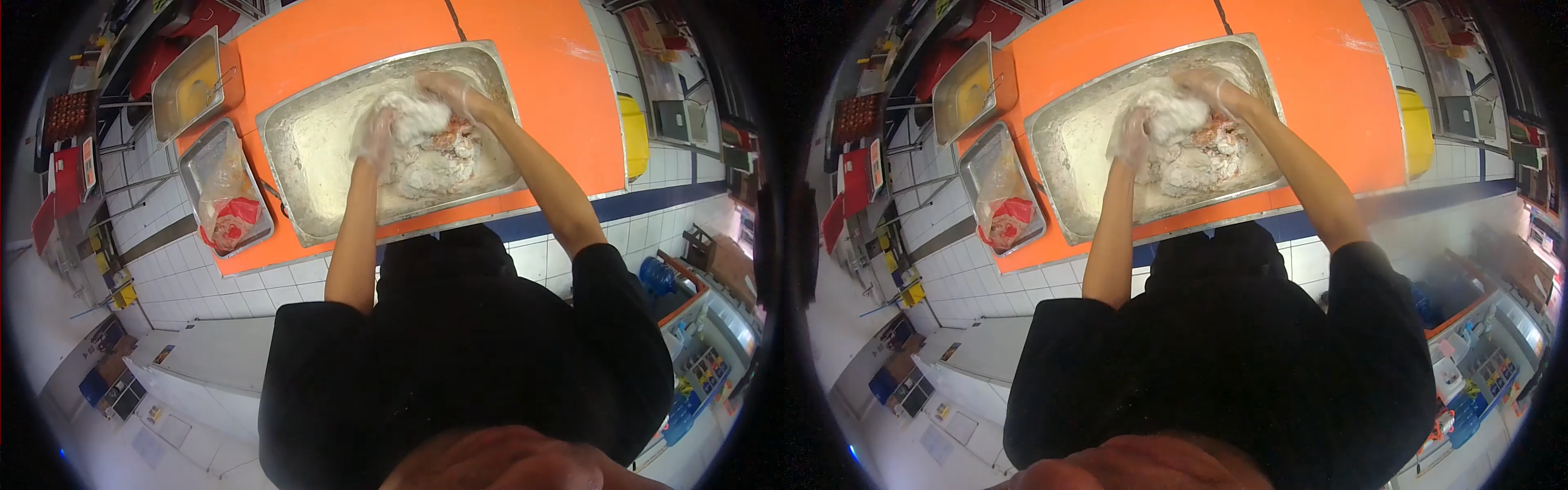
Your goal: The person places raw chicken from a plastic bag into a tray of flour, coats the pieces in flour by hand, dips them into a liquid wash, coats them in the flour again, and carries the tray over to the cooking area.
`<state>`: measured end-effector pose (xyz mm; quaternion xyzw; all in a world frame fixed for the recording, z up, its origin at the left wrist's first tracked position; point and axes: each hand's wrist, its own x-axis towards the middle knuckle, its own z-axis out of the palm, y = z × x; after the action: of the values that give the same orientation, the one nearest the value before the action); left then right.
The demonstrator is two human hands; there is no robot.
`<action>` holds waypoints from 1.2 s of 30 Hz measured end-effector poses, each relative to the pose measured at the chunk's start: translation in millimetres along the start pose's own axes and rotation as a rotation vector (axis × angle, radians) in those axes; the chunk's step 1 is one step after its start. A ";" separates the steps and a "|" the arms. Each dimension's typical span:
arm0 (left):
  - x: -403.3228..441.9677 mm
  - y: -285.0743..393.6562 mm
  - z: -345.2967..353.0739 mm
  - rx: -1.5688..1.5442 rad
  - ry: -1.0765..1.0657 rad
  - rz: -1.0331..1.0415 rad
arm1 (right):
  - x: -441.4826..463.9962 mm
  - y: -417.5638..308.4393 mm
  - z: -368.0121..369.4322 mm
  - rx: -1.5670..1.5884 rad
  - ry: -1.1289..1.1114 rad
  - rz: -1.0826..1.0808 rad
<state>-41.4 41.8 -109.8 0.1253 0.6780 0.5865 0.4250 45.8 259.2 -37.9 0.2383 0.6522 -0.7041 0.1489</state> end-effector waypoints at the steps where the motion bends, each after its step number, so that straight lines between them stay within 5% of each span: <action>1: -22.4 14.7 14.7 -0.049 0.070 0.001 | -10.9 0.7 -2.6 -0.224 0.001 -0.050; 3: -50.2 18.4 22.8 0.066 0.199 0.054 | -25.8 27.1 -13.1 -0.649 0.107 -0.346; 5: -62.6 7.8 20.7 0.400 0.314 0.159 | -66.0 5.1 1.9 -0.710 0.329 -0.142; 8: -72.3 -44.1 13.4 0.791 0.418 -0.005 | -88.5 28.7 1.2 -0.649 0.483 0.037; 12: -85.0 33.3 16.2 0.741 0.014 -0.603 | -78.8 83.0 -11.9 -0.404 0.267 0.340; 15: -62.2 -19.9 12.5 0.579 -0.047 -0.548 | -62.4 92.7 -14.0 0.418 0.047 0.575; 20: -34.9 -77.4 15.3 0.204 -0.124 -0.423 | -69.1 73.6 8.6 0.585 -0.169 0.431; 23: -52.9 -33.3 37.6 0.066 0.035 -0.532 | -66.5 76.3 10.6 0.284 -0.145 0.578; 25: -45.8 -41.2 39.9 0.007 -0.004 -0.464 | -69.9 82.7 18.6 0.106 -0.036 0.411; 28: -45.1 -49.7 37.5 -0.066 -0.008 -0.313 | -59.8 85.4 28.4 0.204 0.009 0.475; 29: -45.4 -49.5 31.9 -0.083 0.004 -0.253 | -39.7 114.4 21.9 0.248 -0.050 0.340; 32: -50.7 -34.5 19.3 0.310 0.113 -0.182 | -41.2 103.7 21.4 0.153 -0.062 0.154; 35: -58.2 -39.0 4.5 0.574 0.191 0.162 | -70.9 52.3 11.0 -0.662 0.194 0.022; 36: -57.1 -28.5 -3.2 0.580 0.265 0.116 | -74.8 30.6 3.0 -0.769 0.196 0.017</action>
<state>0.3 -6.6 -111.1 0.2023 0.8580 0.4033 0.2454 124.3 245.5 -24.1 0.2366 0.8774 -0.3810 0.1704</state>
